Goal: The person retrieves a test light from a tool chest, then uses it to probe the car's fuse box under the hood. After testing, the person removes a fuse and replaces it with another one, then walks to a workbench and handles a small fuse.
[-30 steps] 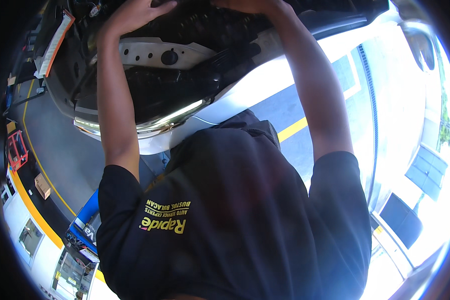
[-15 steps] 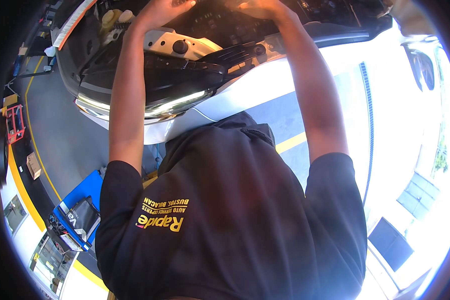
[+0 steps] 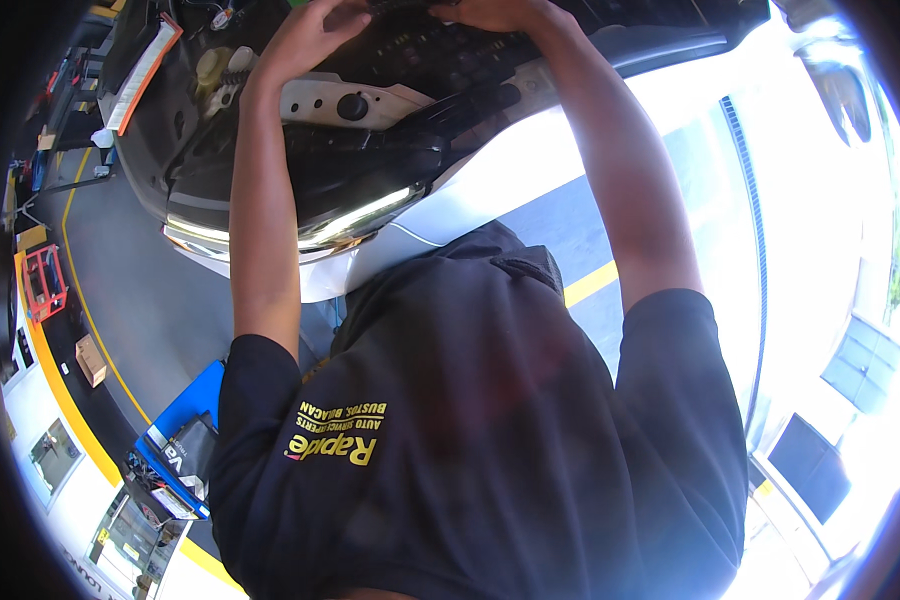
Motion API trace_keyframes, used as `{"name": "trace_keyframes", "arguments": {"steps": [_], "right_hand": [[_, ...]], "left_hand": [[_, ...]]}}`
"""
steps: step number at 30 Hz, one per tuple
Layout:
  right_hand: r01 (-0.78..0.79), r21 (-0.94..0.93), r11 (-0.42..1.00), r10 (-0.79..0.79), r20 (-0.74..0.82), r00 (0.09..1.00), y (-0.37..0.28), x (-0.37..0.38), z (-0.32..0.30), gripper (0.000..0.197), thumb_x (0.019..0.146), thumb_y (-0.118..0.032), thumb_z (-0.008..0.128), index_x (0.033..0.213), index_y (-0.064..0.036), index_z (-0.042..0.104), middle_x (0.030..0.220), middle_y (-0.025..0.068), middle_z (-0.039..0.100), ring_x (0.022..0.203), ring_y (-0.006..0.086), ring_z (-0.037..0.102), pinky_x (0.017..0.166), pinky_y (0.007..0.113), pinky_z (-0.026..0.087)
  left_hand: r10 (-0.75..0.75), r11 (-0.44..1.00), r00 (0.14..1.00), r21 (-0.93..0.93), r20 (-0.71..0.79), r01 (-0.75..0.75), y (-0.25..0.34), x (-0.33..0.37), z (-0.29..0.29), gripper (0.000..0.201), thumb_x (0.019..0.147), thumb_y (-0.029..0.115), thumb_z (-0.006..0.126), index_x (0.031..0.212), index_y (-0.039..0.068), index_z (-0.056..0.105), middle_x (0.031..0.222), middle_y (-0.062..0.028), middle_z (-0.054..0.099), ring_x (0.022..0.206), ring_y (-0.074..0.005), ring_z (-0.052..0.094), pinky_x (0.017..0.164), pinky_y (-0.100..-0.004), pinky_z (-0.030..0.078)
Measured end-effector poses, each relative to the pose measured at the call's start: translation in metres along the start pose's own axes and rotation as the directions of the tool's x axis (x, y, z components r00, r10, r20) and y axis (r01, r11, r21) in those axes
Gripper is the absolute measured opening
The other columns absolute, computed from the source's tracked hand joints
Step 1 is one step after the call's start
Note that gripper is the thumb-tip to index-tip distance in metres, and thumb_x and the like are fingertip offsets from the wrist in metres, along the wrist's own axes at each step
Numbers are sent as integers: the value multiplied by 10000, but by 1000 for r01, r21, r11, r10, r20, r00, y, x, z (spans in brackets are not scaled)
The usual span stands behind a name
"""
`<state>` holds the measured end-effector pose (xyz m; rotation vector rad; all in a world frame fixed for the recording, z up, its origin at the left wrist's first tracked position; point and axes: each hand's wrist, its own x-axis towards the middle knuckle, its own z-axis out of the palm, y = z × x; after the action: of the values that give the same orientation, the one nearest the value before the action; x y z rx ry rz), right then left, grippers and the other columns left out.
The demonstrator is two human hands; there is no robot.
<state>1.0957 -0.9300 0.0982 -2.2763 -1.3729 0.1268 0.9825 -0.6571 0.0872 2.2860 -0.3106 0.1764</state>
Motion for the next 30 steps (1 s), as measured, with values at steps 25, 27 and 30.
{"name": "trace_keyframes", "arguments": {"steps": [25,27,30], "right_hand": [[29,5,1000,-29,-80,996,-17,3,-9,289,907,-181,760,1115,13,712,1009,230,725,901,384,668,788,462,540],[-11,-90,996,5,-62,998,-26,-2,-20,229,891,-121,764,1082,-13,700,990,191,705,961,345,685,835,447,550],[-135,174,975,165,-173,971,-35,-12,-21,222,870,-81,767,1066,-22,681,984,178,686,973,346,691,842,441,555]], "left_hand": [[-96,995,995,33,19,95,28,-2,-9,277,980,209,752,1144,-6,691,1026,-148,757,947,-252,737,862,-392,571],[-34,999,999,31,-10,34,27,-3,-9,297,985,221,752,1168,1,675,1047,-145,754,960,-261,741,864,-393,565],[50,998,994,47,-102,-46,26,-4,-4,279,984,207,752,1154,1,672,1034,-147,751,960,-266,742,855,-392,561]]}}
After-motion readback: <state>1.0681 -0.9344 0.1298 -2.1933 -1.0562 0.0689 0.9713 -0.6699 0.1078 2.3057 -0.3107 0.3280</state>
